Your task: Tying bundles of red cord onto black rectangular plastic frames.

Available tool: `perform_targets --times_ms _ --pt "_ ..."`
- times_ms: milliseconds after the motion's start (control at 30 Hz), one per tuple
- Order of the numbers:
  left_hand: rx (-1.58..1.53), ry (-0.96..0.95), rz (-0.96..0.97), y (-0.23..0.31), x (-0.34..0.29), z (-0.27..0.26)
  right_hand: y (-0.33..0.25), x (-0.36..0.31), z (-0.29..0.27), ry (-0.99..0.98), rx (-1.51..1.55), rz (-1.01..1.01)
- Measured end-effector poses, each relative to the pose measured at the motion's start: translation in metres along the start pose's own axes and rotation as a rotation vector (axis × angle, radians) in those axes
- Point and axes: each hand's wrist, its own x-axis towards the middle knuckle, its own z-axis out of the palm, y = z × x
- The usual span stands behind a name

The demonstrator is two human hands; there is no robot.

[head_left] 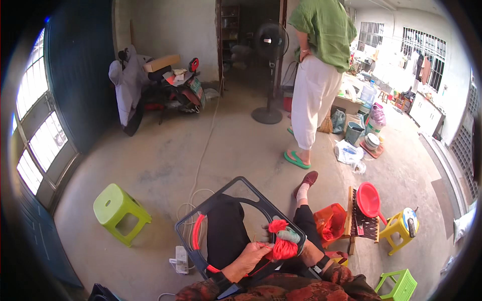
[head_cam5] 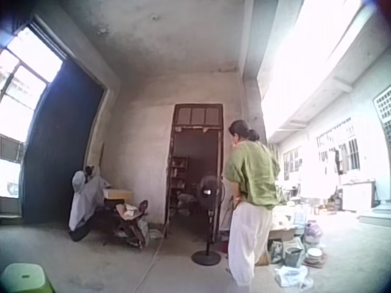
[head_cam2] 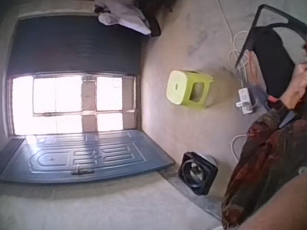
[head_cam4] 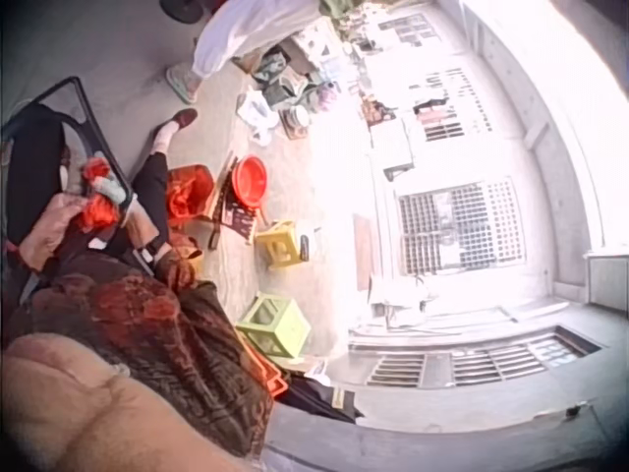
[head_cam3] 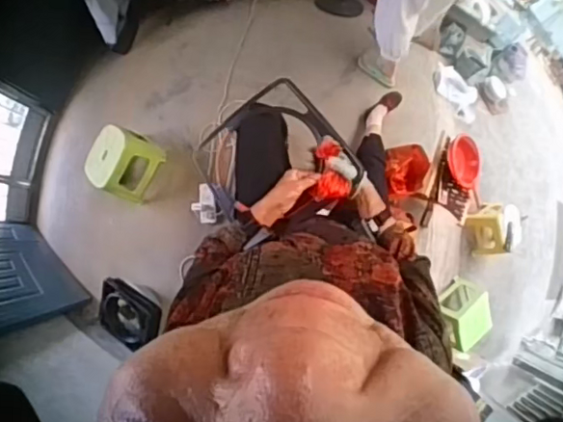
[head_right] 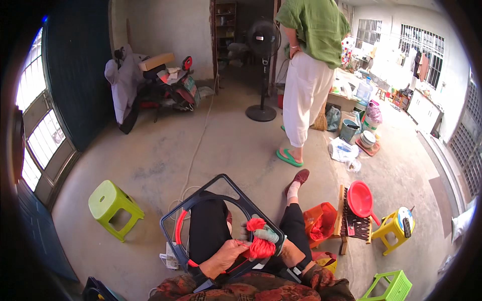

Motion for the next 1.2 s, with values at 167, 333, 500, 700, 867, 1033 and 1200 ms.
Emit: perform_targets --times_ms 167,333,500,700,867,1033,1200 --pt "0.028 0.142 0.064 0.018 -0.015 0.001 0.011 -0.029 -0.017 0.352 0.395 -0.313" --pt "-0.11 0.19 0.006 0.026 -0.021 -0.003 -0.019 -0.089 -0.033 0.102 0.546 -0.594" --pt "-0.206 0.09 -0.025 0.016 -0.015 0.002 -0.003 -0.126 -0.041 0.226 0.394 -0.348" --pt "-0.188 0.051 -0.057 0.015 -0.017 0.001 0.019 -0.118 -0.051 0.378 0.262 -0.257" --pt "-0.158 0.026 -0.098 0.013 -0.024 -0.002 0.014 -0.125 -0.053 0.347 0.322 -0.354" --pt "-0.21 -0.001 -0.106 0.011 -0.021 -0.004 0.018 -0.128 -0.048 0.456 0.275 -0.301" --pt "-0.113 0.021 -0.081 0.009 -0.018 -0.008 0.019 -0.124 -0.05 0.476 0.243 -0.283"
